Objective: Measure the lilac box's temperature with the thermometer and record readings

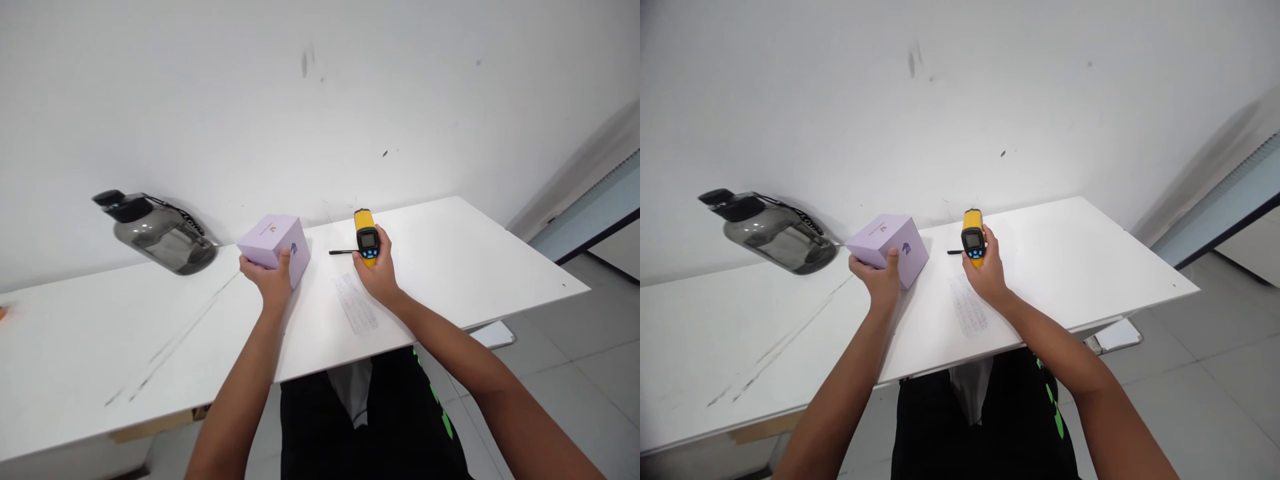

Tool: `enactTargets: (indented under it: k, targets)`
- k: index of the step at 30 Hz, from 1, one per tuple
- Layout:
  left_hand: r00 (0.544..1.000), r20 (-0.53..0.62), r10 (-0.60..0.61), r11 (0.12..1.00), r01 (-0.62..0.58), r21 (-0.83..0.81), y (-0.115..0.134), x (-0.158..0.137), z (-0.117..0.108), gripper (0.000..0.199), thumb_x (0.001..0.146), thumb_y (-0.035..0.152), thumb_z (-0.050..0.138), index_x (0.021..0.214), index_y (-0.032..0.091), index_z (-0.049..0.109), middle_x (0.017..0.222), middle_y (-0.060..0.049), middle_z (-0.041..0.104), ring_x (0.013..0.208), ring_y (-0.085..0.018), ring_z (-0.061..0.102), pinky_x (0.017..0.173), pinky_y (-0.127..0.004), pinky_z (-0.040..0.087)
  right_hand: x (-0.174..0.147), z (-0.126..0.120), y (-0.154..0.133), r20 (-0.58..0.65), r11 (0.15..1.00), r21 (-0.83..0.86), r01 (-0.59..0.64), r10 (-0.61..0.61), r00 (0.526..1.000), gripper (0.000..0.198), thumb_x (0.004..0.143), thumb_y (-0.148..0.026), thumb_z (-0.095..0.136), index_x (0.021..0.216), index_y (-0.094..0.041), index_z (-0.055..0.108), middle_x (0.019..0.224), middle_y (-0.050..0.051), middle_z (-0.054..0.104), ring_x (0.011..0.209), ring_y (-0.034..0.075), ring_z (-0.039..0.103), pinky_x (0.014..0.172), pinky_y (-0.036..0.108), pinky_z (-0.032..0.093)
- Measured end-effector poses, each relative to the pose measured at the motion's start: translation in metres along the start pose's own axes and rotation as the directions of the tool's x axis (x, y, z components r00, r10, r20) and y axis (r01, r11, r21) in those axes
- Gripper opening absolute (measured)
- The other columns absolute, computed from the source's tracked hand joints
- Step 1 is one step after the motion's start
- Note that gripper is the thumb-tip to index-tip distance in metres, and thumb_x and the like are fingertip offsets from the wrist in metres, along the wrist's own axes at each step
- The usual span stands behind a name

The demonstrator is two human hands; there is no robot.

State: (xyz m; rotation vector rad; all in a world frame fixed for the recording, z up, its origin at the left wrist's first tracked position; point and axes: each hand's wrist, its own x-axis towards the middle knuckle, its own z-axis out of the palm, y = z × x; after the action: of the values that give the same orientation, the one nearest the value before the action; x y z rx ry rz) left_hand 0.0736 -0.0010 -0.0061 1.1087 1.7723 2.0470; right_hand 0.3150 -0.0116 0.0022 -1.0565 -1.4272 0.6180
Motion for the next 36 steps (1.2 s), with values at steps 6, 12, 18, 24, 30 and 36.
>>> enactTargets:
  k: [6,12,18,24,30,36]
  targets:
    - [1.0,-0.009,-0.009,1.0,0.009,0.02,0.0008,-0.0035,0.0023,0.101,0.069,0.055,0.092,0.144,0.024,0.032,0.151,-0.017,0.034,0.15,-0.033,0.039,0.13,-0.053,0.032,0.0001,0.0011,0.0018,0.003,0.999,-0.036,0.01,-0.009,1.0,0.081,0.094,-0.038,0.062,0.165,-0.025,0.026,0.164,0.02,0.043,0.158,0.036,0.039,0.124,0.058,0.045]
    - [1.0,0.018,-0.021,1.0,0.02,0.014,-0.0006,-0.0078,0.0062,0.102,0.066,0.054,0.093,0.142,0.023,0.032,0.151,-0.018,0.032,0.151,-0.034,0.038,0.129,-0.052,0.034,-0.0008,0.0023,0.0018,0.015,0.998,-0.051,0.023,-0.022,1.0,0.08,0.096,-0.039,0.061,0.165,-0.025,0.025,0.164,0.02,0.042,0.156,0.035,0.041,0.123,0.056,0.046]
    - [0.999,0.015,-0.037,0.999,0.036,0.023,0.0005,-0.0069,0.0065,0.104,0.065,0.055,0.095,0.143,0.024,0.033,0.151,-0.018,0.032,0.152,-0.035,0.038,0.129,-0.052,0.035,-0.0008,0.0021,0.0047,0.006,0.999,-0.039,0.021,-0.021,1.0,0.08,0.095,-0.039,0.062,0.165,-0.026,0.026,0.164,0.02,0.042,0.156,0.035,0.042,0.123,0.056,0.046]
    - [0.999,0.035,-0.025,1.0,0.025,0.007,0.0014,-0.0074,0.0058,0.108,0.065,0.06,0.094,0.145,0.022,0.031,0.152,-0.019,0.033,0.151,-0.034,0.039,0.127,-0.05,0.037,-0.0007,0.0022,0.0068,0.003,0.996,-0.08,0.038,-0.038,0.999,0.08,0.096,-0.04,0.062,0.166,-0.027,0.026,0.164,0.019,0.043,0.155,0.034,0.044,0.12,0.053,0.05]
    - [0.998,0.053,-0.03,1.0,0.029,0.005,0.0002,-0.0075,0.0043,0.113,0.065,0.063,0.093,0.148,0.022,0.028,0.153,-0.02,0.032,0.152,-0.034,0.038,0.129,-0.051,0.035,-0.0021,0.0018,0.0048,0.011,0.998,-0.066,0.018,-0.018,1.0,0.081,0.096,-0.04,0.063,0.166,-0.025,0.027,0.164,0.02,0.041,0.154,0.035,0.044,0.12,0.053,0.049]
    - [0.998,0.054,-0.039,0.999,0.039,0.012,-0.0002,-0.0071,0.0045,0.111,0.066,0.06,0.093,0.148,0.024,0.028,0.153,-0.019,0.031,0.153,-0.034,0.036,0.129,-0.051,0.034,-0.0022,0.0018,0.0017,0.017,1.0,-0.03,0.001,-0.001,1.0,0.08,0.094,-0.039,0.063,0.165,-0.025,0.027,0.165,0.02,0.041,0.155,0.035,0.043,0.122,0.055,0.047]
